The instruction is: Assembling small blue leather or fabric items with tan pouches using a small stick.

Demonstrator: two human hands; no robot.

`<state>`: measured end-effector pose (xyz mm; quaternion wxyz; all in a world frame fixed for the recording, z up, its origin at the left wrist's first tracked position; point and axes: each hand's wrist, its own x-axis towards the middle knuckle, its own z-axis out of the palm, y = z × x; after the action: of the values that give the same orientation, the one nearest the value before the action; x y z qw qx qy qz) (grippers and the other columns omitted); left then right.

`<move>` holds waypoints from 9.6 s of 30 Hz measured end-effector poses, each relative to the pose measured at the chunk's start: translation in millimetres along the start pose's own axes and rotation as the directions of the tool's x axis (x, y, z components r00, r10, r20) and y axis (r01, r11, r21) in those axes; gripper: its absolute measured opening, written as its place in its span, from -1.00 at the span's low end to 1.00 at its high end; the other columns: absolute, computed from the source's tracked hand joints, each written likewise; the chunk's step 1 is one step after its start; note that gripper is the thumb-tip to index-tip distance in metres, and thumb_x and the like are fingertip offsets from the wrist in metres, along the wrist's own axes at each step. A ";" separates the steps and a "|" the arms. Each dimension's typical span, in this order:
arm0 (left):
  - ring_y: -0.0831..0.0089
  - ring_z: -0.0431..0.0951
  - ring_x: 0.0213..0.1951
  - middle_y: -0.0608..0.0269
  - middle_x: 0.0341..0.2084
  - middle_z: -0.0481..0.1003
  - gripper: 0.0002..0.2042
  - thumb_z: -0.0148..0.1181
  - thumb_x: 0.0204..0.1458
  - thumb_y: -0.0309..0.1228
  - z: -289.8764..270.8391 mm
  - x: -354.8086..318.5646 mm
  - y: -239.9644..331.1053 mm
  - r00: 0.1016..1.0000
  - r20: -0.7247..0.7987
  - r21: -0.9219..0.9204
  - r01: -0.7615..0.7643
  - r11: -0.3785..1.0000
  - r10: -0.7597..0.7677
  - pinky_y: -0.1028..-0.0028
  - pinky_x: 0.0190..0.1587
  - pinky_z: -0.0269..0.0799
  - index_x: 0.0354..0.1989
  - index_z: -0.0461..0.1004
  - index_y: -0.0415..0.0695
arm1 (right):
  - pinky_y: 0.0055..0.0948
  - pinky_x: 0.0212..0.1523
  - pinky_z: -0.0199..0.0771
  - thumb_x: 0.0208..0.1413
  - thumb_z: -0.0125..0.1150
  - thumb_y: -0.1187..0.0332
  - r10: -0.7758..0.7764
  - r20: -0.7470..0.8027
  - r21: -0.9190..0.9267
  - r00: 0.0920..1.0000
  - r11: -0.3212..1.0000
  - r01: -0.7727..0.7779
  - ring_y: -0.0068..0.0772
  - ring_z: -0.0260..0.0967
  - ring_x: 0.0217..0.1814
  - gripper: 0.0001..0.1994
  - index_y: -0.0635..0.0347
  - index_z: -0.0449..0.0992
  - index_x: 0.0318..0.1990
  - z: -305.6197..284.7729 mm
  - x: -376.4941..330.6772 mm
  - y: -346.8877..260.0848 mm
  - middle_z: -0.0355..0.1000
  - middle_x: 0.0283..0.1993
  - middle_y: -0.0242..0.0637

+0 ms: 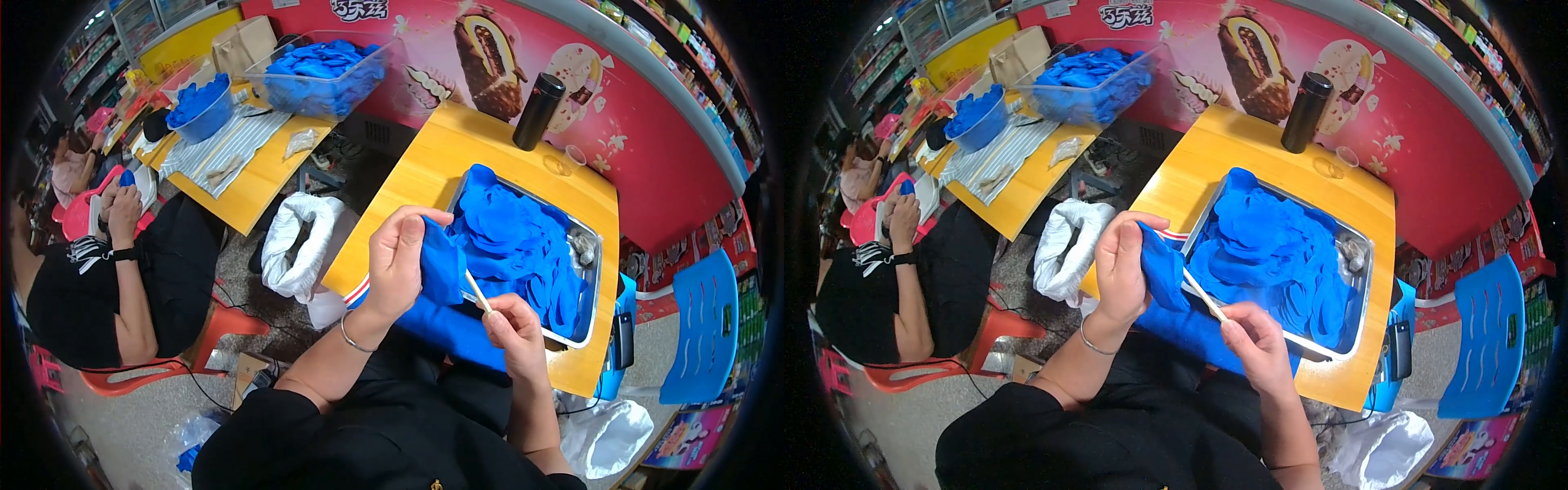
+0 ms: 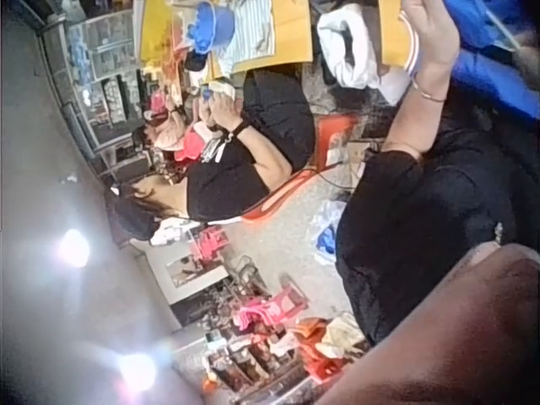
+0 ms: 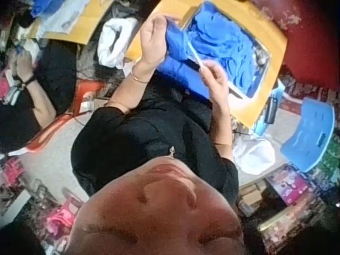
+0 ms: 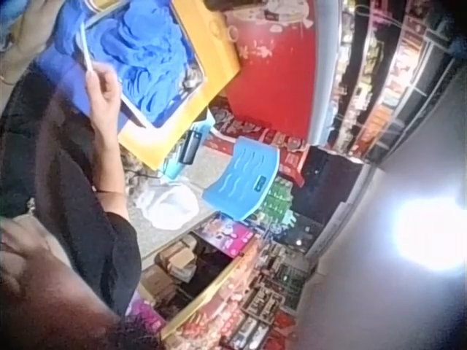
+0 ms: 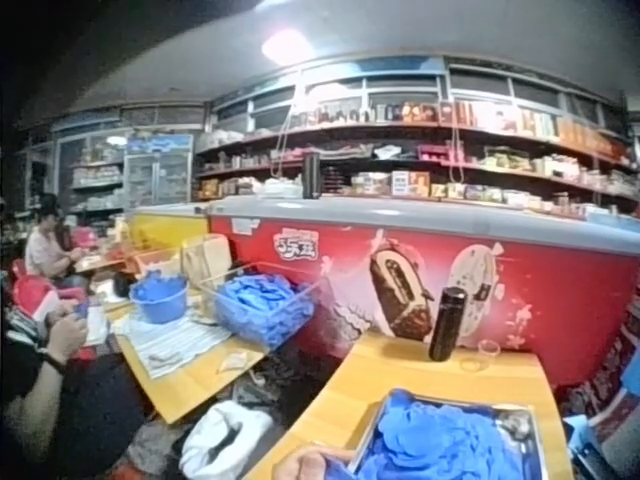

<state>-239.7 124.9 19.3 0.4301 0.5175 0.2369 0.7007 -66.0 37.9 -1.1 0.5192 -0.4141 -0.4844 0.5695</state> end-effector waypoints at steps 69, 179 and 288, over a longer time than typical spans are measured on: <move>0.57 0.48 -0.42 0.18 -0.38 0.55 -0.74 0.11 0.07 -0.27 1.0 -15.3 5.6 0.927 0.372 -0.004 0.046 0.999 -0.041 0.64 -0.34 0.36 -0.28 0.51 -0.24 | -0.58 -0.54 0.22 -0.10 0.13 0.64 -0.530 0.071 -0.642 0.845 0.624 0.445 -0.49 0.30 -0.52 -0.70 0.19 0.53 -0.15 -9.3 9.4 -1.3 0.39 -0.50 -0.28; 0.56 0.32 -0.28 0.28 -0.30 0.34 -0.67 0.27 -0.07 -0.28 -0.7 -1.2 6.4 0.919 0.393 -0.080 0.015 0.997 0.017 0.63 -0.22 0.23 -0.17 0.47 -0.21 | -0.59 -0.35 0.42 0.02 0.07 0.63 -0.316 -0.085 -0.373 0.945 0.889 0.264 -0.53 0.42 -0.38 -0.86 0.40 0.43 -0.23 -3.5 -5.8 -15.5 0.46 -0.32 -0.18; 0.55 0.36 -0.42 0.27 -0.50 0.43 -0.85 0.28 -0.09 -0.43 -0.2 -10.7 6.5 0.942 0.336 -0.141 0.027 0.990 0.022 0.62 -0.36 0.23 -0.37 0.51 -0.22 | -0.61 -0.41 0.38 -0.02 0.10 0.65 -0.490 -0.069 -0.343 0.869 0.829 0.441 -0.48 0.43 -0.40 -0.83 0.32 0.44 -0.23 6.9 -0.9 17.6 0.45 -0.34 -0.16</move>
<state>-241.2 112.5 18.7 0.5011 0.5971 0.1097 0.6167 -76.0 36.3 -17.1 0.6051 -0.4034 -0.6140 0.3067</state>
